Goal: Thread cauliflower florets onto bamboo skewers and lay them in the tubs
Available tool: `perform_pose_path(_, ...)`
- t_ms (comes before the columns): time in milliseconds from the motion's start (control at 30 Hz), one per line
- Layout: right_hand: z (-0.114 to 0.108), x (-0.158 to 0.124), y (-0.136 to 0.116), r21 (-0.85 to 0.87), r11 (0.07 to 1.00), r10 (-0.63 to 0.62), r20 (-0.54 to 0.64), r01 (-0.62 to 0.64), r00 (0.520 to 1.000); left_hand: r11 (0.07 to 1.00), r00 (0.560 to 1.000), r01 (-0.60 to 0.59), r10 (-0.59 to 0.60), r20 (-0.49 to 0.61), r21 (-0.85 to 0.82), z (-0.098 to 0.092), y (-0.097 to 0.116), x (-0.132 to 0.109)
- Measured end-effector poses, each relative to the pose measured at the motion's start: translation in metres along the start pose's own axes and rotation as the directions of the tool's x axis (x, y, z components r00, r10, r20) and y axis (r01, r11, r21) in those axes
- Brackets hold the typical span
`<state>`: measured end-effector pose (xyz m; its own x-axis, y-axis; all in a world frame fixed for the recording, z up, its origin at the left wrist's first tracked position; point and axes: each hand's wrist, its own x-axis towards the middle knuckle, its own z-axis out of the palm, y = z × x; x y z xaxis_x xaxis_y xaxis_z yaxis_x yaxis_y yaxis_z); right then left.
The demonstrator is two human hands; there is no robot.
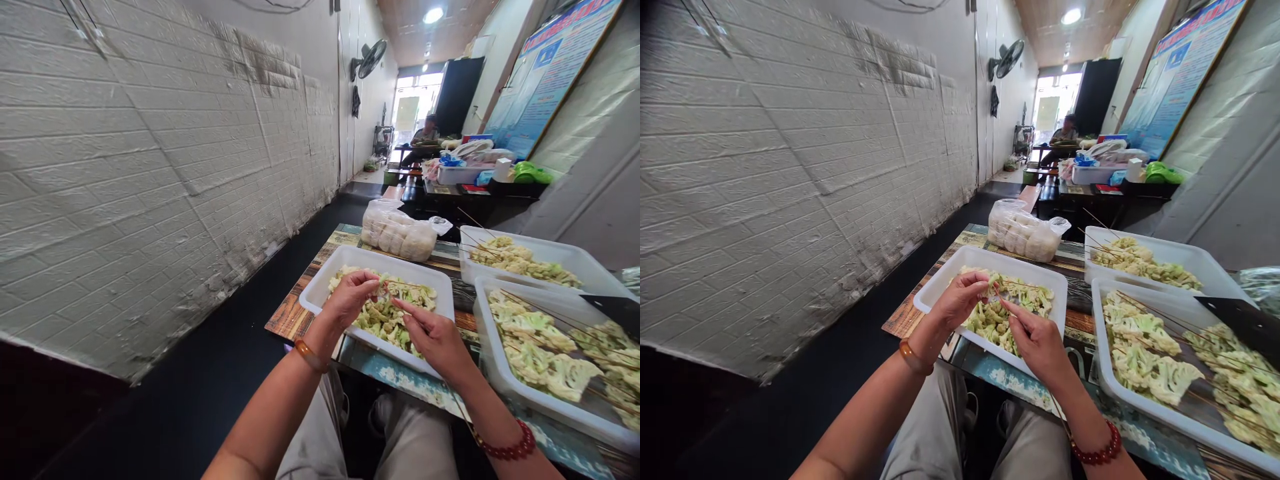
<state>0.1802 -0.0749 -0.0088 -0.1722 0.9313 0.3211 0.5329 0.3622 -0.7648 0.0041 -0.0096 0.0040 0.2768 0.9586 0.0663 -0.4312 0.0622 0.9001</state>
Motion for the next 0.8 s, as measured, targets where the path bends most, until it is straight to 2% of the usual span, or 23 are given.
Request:
perform_pose_path(133,-0.0009,-0.0016,0.0004,0.046,0.999,0.011,0.016,-0.012,1.0,0.998,1.0,-0.016,0.016,-0.001,0.053,-0.0005,0.0015,-0.0009)
perform_pose_path(333,-0.0022,-0.0019,-0.0017,0.084,0.996,-0.001,-0.008,0.002,1.0,0.995,0.997,0.018,-0.025,0.074,0.095,-0.0044,0.0034,-0.0021)
perform_pose_path(467,-0.002,-0.0023,-0.0012,0.097,0.995,-0.003,-0.036,0.007,0.999,0.99,0.989,0.086,-0.098,0.108,0.111,-0.0051,0.0061,-0.002)
perform_pose_path(600,-0.0021,-0.0031,-0.0009,0.08,0.997,0.017,-0.008,-0.016,1.0,0.984,0.982,0.121,-0.138,0.132,0.129,-0.0046,0.0082,-0.0018)
perform_pose_path(800,-0.0014,-0.002,-0.0034,0.058,0.998,0.007,-0.01,-0.006,1.0,0.99,0.993,0.048,-0.061,0.101,0.133,-0.0054,0.0028,-0.002)
